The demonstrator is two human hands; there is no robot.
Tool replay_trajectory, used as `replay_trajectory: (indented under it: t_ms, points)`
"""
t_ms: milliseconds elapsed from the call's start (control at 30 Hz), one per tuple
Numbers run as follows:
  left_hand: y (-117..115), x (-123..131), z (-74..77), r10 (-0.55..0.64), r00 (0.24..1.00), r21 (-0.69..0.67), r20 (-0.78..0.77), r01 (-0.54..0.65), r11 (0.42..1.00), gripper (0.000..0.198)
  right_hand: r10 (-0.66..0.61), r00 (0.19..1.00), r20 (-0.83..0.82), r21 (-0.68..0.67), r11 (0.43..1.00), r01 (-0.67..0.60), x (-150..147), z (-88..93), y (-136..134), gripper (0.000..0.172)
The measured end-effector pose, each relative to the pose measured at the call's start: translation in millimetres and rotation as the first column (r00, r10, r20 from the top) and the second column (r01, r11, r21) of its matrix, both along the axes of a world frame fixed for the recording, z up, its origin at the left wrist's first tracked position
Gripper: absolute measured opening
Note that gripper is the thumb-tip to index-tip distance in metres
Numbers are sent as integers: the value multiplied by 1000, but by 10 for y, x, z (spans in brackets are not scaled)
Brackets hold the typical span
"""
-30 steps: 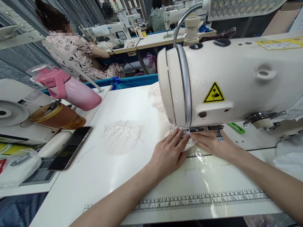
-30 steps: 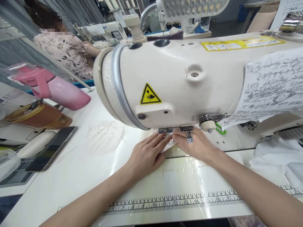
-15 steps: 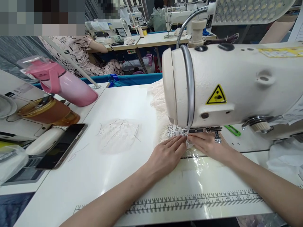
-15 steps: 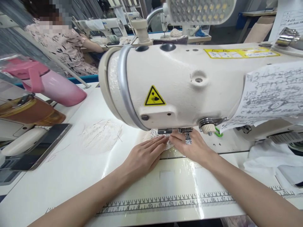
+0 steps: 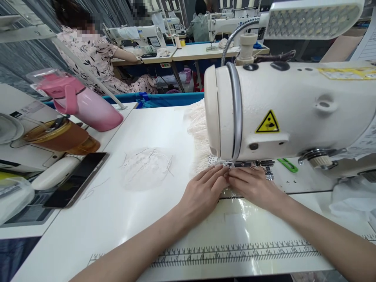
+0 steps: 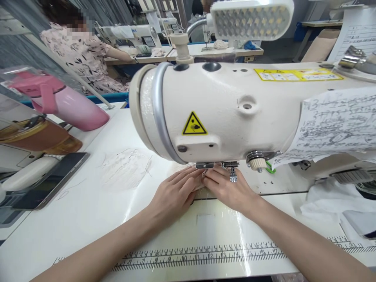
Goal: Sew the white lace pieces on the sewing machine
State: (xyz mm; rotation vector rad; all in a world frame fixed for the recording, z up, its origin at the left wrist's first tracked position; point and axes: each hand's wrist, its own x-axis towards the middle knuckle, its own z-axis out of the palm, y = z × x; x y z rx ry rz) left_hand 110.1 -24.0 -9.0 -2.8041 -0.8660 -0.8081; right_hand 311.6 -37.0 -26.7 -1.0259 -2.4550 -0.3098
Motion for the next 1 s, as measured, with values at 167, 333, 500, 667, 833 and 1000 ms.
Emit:
replay_trajectory:
  t_ms: [167, 333, 500, 667, 833, 1000]
  points:
    - [22, -20, -10, 18, 999, -52, 48, -16, 999, 36, 26, 995, -93, -34, 999, -30, -20, 26, -26, 17]
    - [71, -80, -17, -21, 994, -89, -106, 11, 996, 37, 38, 992, -119, -34, 999, -42, -42, 26, -46, 19]
    - [77, -93, -12, -16, 993, -55, -116, 10, 998, 35, 59, 991, -121, -8, 998, -60, -41, 5, -42, 18]
    - [65, -87, -24, -5, 992, -49, -125, -1, 999, 35, 67, 991, -118, -28, 997, -70, -23, -5, -31, 18]
    - [64, -78, -47, 6, 992, -49, -125, -12, 999, 39, 18, 992, -121, -38, 999, -23, -21, -3, -50, 17]
    - [49, -43, -42, 19, 993, -36, -116, -23, 999, 40, 19, 994, -109, -50, 998, -24, 7, -11, -39, 20]
